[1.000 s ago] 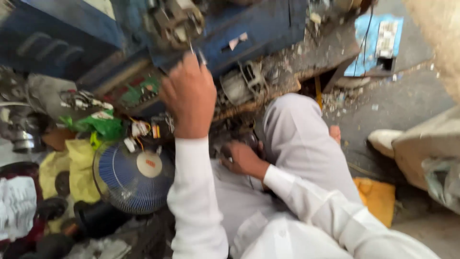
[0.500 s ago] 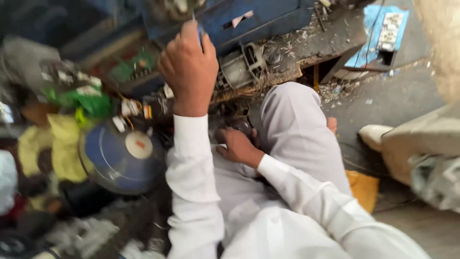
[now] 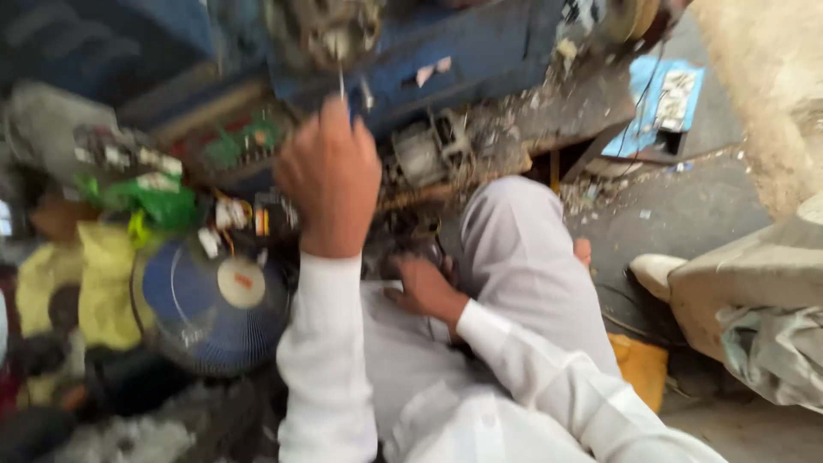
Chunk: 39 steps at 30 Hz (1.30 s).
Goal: Repairing or assembling the internal components of a small electric motor using a screwdriver.
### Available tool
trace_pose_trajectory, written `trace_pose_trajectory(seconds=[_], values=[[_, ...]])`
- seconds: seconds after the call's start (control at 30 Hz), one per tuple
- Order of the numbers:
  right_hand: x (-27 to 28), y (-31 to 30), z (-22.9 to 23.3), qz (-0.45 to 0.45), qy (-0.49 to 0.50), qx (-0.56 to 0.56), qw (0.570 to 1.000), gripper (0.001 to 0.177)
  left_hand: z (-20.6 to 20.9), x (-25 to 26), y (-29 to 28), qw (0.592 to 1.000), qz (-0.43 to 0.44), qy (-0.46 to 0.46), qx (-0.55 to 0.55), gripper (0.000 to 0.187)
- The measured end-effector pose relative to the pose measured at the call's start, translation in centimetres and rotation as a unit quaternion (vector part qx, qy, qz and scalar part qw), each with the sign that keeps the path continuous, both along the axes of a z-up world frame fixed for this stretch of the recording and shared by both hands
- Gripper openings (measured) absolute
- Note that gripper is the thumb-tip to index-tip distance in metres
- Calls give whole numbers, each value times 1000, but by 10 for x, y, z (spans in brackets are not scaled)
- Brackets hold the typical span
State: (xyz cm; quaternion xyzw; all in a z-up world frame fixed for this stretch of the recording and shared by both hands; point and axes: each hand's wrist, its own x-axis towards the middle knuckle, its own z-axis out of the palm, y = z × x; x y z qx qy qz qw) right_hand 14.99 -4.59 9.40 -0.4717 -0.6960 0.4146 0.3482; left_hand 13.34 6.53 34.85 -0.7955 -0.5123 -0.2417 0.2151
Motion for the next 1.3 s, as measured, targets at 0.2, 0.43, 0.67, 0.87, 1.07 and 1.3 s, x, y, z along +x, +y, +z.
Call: trace_pose_trajectory(seconds=[0.2, 0.43, 0.67, 0.87, 1.07, 1.3], values=[[-1, 1, 8, -10, -18, -28, 999, 43, 16, 11, -17, 992, 51, 111, 37, 11], [0, -6, 7, 0, 21, 4, 1000, 37, -1, 9, 2, 991, 54, 118, -13, 12], [-15, -6, -19, -7, -21, 25, 999, 43, 8, 8, 0, 989, -12, 134, 65, 4], [-21, -1, -40, 12, 20, 36, 999, 46, 1, 2, 18, 995, 23, 87, 31, 13], [-25, -2, -47, -9, -15, 13, 1000, 48, -21, -9, 20, 996, 5, -55, -69, 19], [-12, 2, -12, 50, -40, -76, 995, 51, -13, -10, 15, 999, -32, -41, -10, 16]])
